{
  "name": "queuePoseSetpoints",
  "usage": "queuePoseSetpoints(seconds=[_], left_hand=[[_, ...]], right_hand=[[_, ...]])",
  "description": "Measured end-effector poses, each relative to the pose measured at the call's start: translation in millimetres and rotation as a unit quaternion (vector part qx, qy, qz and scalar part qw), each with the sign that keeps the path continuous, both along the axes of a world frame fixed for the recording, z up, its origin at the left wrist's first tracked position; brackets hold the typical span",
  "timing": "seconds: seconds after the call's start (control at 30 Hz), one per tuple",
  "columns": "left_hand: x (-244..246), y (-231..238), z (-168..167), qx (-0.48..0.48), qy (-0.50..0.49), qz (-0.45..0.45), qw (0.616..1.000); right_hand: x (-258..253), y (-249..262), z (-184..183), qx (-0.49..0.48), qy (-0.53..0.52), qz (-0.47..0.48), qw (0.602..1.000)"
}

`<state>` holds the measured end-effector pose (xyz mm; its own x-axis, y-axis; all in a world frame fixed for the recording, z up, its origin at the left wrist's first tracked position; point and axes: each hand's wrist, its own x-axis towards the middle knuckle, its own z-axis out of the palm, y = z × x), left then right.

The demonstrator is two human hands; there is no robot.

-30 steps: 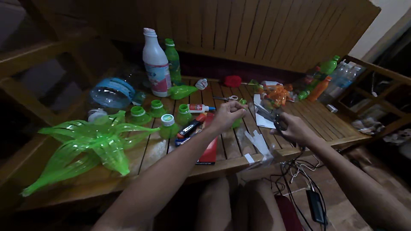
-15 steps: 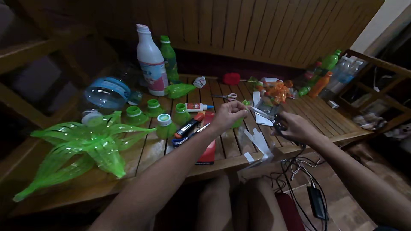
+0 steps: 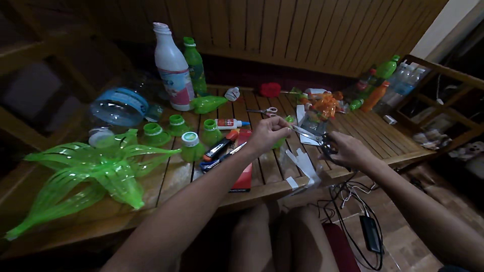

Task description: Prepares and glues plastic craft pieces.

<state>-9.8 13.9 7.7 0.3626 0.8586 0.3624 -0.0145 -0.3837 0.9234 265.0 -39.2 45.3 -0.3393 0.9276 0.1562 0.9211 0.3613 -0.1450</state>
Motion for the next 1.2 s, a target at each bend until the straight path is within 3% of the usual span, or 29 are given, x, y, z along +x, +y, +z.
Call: queuePoseSetpoints(seconds=[0.53, 0.77, 1.2], left_hand=[[0.5, -0.3, 0.0, 0.010, -0.015, 0.009, 1.000], [2.9, 0.8, -2.9, 0.002, -0.053, 0.013, 0.998], [4.1, -4.3, 0.6, -0.024, -0.040, 0.016, 0.999]], right_hand=[[5.3, 1.3, -3.6, 0.008, 0.000, 0.007, 1.000], [2.2, 1.9, 4.9, -0.045, 0.011, -0.029, 0.998], [-15.9, 8.3, 10.4, 0.000, -0.034, 0.009, 0.999]])
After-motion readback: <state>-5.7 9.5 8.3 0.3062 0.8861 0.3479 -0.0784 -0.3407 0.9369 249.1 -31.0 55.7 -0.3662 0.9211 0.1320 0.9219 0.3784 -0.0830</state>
